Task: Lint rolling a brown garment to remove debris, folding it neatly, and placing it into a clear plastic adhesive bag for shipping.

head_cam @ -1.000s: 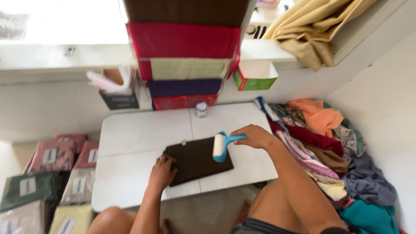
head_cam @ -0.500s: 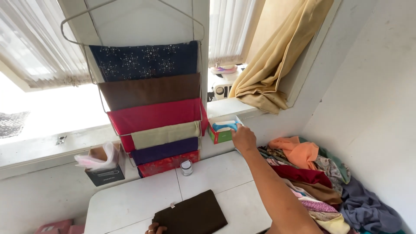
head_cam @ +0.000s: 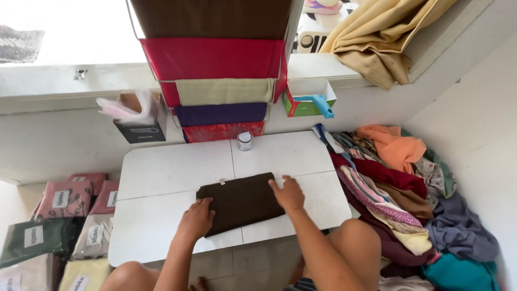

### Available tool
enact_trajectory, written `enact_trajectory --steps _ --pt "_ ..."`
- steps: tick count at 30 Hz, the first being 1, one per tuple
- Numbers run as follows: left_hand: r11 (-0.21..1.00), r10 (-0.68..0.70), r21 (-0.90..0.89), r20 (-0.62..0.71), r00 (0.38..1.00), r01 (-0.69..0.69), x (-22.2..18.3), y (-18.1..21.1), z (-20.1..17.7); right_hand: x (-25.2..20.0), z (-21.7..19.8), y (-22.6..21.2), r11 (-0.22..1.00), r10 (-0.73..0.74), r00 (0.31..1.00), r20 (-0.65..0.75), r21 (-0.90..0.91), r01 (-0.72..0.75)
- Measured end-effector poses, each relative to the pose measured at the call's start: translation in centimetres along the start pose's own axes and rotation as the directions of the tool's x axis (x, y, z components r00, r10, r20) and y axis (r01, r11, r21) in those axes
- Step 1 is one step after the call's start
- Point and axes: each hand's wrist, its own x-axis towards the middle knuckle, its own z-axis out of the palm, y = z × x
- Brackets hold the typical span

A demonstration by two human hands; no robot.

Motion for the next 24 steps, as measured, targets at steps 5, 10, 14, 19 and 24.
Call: enact_trajectory --steps 5,10,14,19,24 --pt "0.986 0.019 0.163 0.047 0.999 -0.027 0.4 1.1 4.8 -0.9 3.7 1.6 0.998 -0.019 0.993 0.112 -0.053 0.025" --pt "0.978 0.013 0.207 0.028 1.000 -0.018 -0.6 1.9 5.8 1.2 4.0 3.0 0.995 -0.062 0.989 0.134 0.079 0.052" --pt "0.975 0.002 0.221 0.052 0.999 -0.013 0.4 1.4 6.5 0.8 3.9 4.7 0.976 -0.053 0.988 0.144 0.218 0.020" --pt "0.685 0.152 -0.597 -0.444 0.883 -0.418 -1.1 10.6 1.5 0.3 4.7 6.0 0.884 -0.100 0.992 0.077 0.464 0.053" --pt "0.594 0.067 -0.716 -0.410 0.910 -0.366 1.3 13.0 6.0 -1.0 3.5 5.5 0.844 -0.070 0.995 0.070 0.537 0.022"
